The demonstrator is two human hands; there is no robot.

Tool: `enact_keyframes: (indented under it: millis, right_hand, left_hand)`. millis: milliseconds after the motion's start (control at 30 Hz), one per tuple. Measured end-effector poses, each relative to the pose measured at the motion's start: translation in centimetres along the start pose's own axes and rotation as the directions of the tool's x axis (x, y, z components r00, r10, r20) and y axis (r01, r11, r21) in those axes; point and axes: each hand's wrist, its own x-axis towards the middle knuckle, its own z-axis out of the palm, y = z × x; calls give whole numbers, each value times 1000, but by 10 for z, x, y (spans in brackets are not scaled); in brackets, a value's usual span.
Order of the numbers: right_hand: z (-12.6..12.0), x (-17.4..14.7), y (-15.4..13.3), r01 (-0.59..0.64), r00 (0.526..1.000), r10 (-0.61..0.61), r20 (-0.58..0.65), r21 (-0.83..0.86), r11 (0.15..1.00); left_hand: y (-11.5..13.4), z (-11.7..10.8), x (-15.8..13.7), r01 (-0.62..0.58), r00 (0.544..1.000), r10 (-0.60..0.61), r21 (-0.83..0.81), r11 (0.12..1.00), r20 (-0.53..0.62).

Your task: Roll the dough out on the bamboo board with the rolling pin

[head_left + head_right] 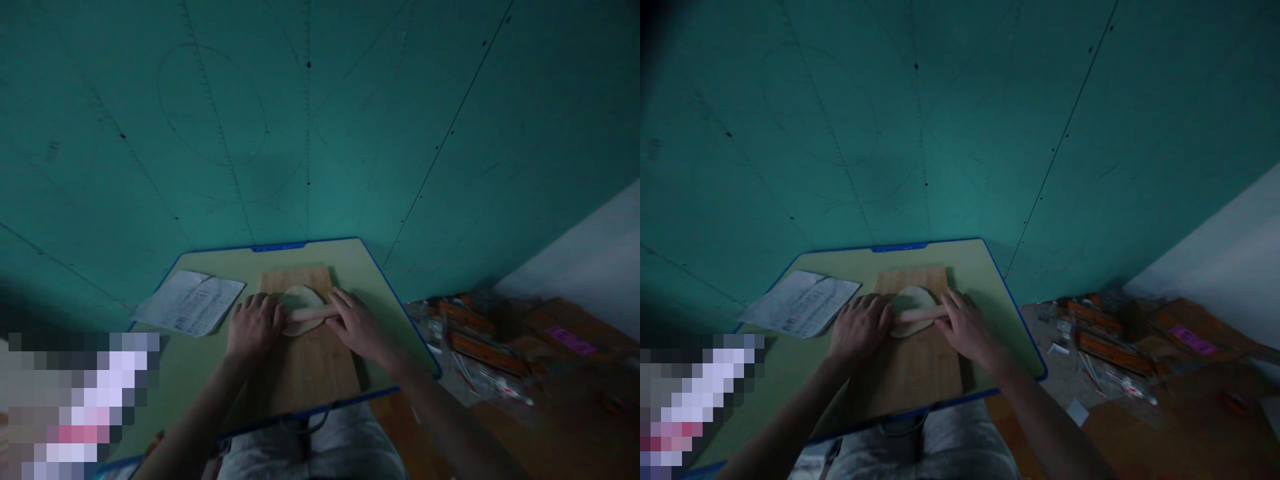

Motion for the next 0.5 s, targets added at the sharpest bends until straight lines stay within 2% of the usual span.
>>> enact_keyframes:
  millis: [133, 233, 333, 500]
  right_hand:
    - [-1, -26, -13, -3, 1000, 3, -10, -31, 1000]
    - [-3, -34, -21, 40, 999, -41, -17, -38, 998]
    - [-5, -40, -23, 64, 998, -64, -15, -22, 998]
    - [5, -43, -16, 111, 994, -111, -11, 10, 994]
  left_hand:
    - [2, 5, -18, 35, 998, -35, 6, 999, -58]
    - [1, 15, -21, 62, 994, -60, 21, 998, -95]
    - [1, 22, -9, 44, 996, -42, 23, 999, -83]
    - [5, 26, 34, 2, 1000, -1, 43, 999, -17]
